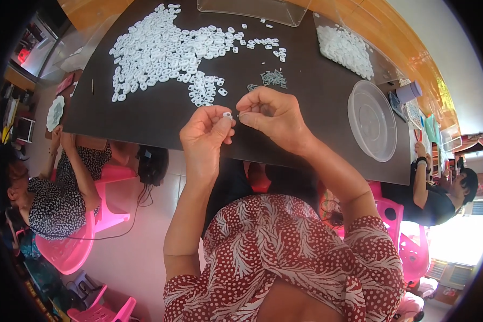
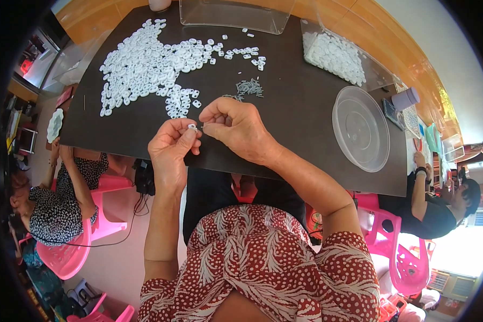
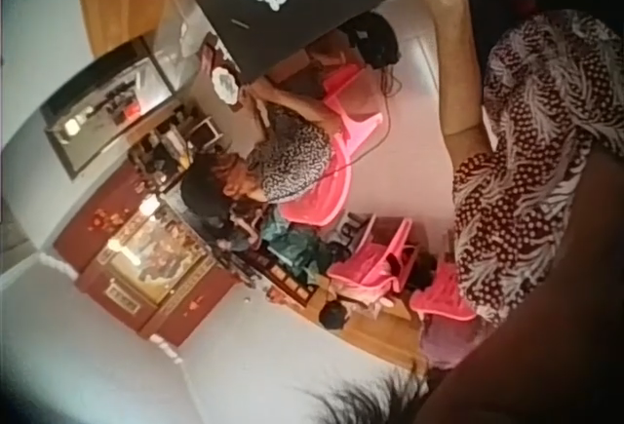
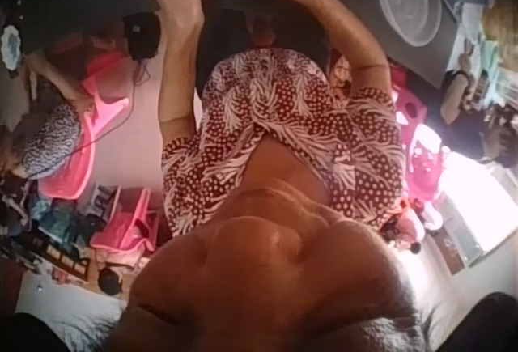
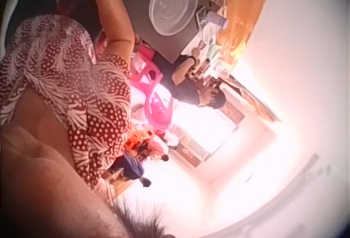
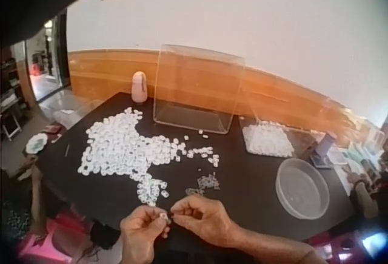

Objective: Manually assembling small white plastic components with metal pins at a workbench.

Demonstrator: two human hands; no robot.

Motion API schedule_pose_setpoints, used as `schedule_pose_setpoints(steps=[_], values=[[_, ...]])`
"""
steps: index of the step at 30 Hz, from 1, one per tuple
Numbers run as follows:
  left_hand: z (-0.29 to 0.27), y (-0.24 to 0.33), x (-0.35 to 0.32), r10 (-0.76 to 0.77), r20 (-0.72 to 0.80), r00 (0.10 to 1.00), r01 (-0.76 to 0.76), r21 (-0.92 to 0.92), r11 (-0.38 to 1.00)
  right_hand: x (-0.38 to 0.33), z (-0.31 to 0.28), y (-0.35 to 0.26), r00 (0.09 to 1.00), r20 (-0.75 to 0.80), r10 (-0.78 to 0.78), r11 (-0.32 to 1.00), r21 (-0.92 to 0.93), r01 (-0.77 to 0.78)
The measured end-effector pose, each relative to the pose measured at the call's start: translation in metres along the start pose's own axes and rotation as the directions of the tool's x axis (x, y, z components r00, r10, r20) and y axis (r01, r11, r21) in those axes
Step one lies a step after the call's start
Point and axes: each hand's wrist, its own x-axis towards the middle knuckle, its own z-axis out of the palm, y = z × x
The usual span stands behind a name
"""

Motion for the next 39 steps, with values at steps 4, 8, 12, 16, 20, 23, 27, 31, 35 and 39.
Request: schedule_pose_setpoints(steps=[4,8,12,16,20,23,27,31,35,39], values=[[-0.002,-0.001,-0.006,0.011,0.018,1.0,-0.012,0.026,1.0,-0.004,0.005,-0.004,0.999,0.021,0.025,0.999,-0.021,-0.025],[-0.003,-0.003,-0.011,0.024,0.012,1.0,-0.024,0.005,1.0,-0.006,0.008,-0.005,0.999,0.044,0.032,0.999,0.0,-0.032],[-0.006,-0.003,-0.013,0.03,0.009,1.0,-0.03,0.005,1.0,-0.006,0.009,-0.006,0.998,0.05,0.04,0.999,0.014,-0.04],[-0.005,-0.006,-0.013,0.04,0.028,0.999,-0.039,-0.017,0.999,-0.007,0.008,-0.007,0.997,0.048,0.056,0.998,-0.004,-0.056],[-0.005,-0.006,-0.014,0.044,0.022,0.999,-0.044,0.01,0.999,-0.007,0.009,-0.007,0.997,0.056,0.059,0.998,0.004,-0.06],[-0.006,-0.009,-0.016,0.061,0.028,0.998,-0.061,0.005,0.998,-0.007,0.01,-0.007,0.995,0.066,0.072,0.997,-0.002,-0.073],[-0.005,-0.01,-0.02,0.077,0.007,0.997,-0.078,0.05,0.996,-0.009,0.012,-0.003,0.996,0.062,0.06,0.997,0.041,-0.063],[0.001,-0.017,-0.027,0.177,-0.029,0.984,-0.174,0.092,0.98,-0.01,0.013,-0.005,0.998,0.041,0.057,0.998,0.038,-0.058],[0.006,-0.016,-0.029,0.138,-0.089,0.986,-0.14,-0.016,0.99,-0.011,0.02,-0.009,0.999,0.006,0.036,0.999,0.031,-0.036],[0.004,-0.014,-0.031,0.178,-0.133,0.975,-0.193,-0.104,0.976,-0.013,0.028,-0.006,0.998,-0.053,-0.033,0.992,0.116,0.039]])
